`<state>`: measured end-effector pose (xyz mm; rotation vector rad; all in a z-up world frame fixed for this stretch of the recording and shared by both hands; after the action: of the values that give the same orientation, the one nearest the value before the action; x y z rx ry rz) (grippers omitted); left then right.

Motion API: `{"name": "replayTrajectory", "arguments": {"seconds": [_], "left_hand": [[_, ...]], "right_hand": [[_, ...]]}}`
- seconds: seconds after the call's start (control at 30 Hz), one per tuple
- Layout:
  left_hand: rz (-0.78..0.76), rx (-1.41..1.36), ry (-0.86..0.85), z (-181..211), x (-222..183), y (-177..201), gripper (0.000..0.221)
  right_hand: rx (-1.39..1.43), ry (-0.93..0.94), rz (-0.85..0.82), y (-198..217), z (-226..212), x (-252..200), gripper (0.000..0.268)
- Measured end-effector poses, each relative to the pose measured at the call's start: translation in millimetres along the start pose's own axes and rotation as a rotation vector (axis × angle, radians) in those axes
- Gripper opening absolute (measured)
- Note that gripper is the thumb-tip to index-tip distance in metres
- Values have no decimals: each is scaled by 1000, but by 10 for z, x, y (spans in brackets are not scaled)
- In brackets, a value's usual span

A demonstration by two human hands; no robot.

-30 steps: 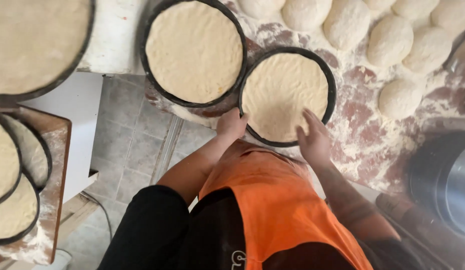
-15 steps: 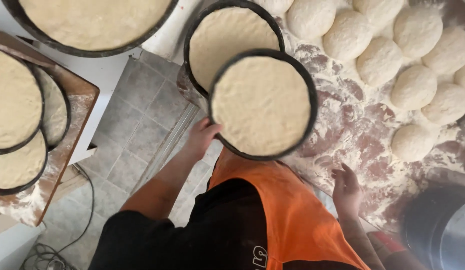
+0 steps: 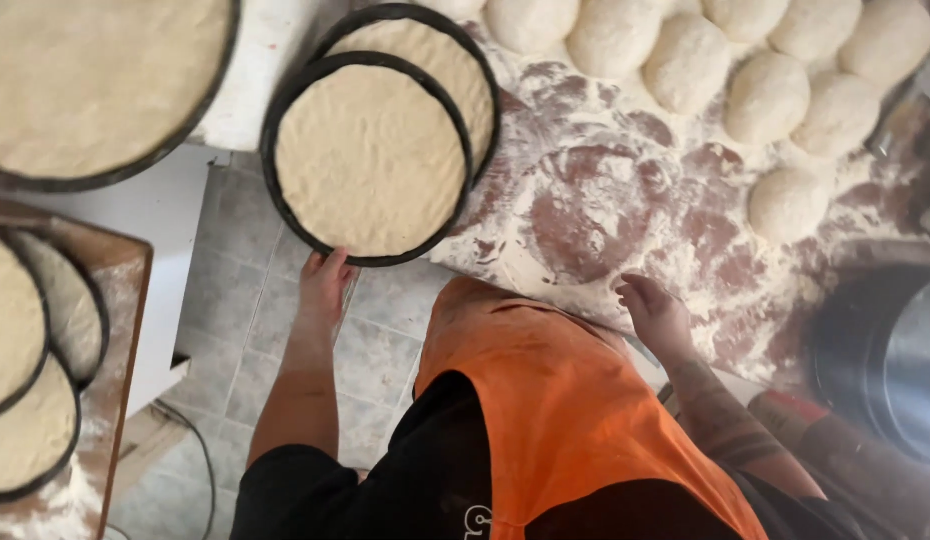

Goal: Stretching dough balls by hand and placing them into circular pizza pans on a floured work surface.

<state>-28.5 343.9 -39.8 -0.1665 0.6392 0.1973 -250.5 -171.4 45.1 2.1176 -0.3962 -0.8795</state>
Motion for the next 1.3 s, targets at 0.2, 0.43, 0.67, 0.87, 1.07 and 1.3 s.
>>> {"name": "replayTrajectory", "arguments": {"seconds": [0.2, 0.43, 0.67, 0.87, 1.07, 1.3], "left_hand": [[15, 152, 77, -410, 325, 276, 36], [-32, 213, 241, -446, -123, 113, 81], [13, 738, 439, -659, -1012, -493, 83], [-230, 980, 312, -920, -1596, -1346, 56], [-250, 993, 227, -917, -2223, -1961, 50], [-2, 1011, 382, -1029, -2809, -1825, 54]], "right_hand": [[49, -75, 23, 36, 461, -191, 29], [157, -258, 79, 342, 1085, -302, 32], [277, -315, 315, 956, 1966, -25, 32], [962, -528, 215, 1852, 1652, 848, 40], [1104, -744, 333, 1716, 2021, 1790, 31], [860, -663, -94, 1675, 1339, 1687, 74]]}}
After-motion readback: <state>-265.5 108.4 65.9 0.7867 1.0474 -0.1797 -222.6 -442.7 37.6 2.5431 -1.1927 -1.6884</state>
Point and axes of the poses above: each hand's wrist, its own x-axis towards the middle knuckle, its own y-axis out of the back of the hand, z = x × y, the point moved 6 cm from there along x, towards the middle knuckle, and after that the axes turned 4 degrees about -y, right-handed, at the moved point
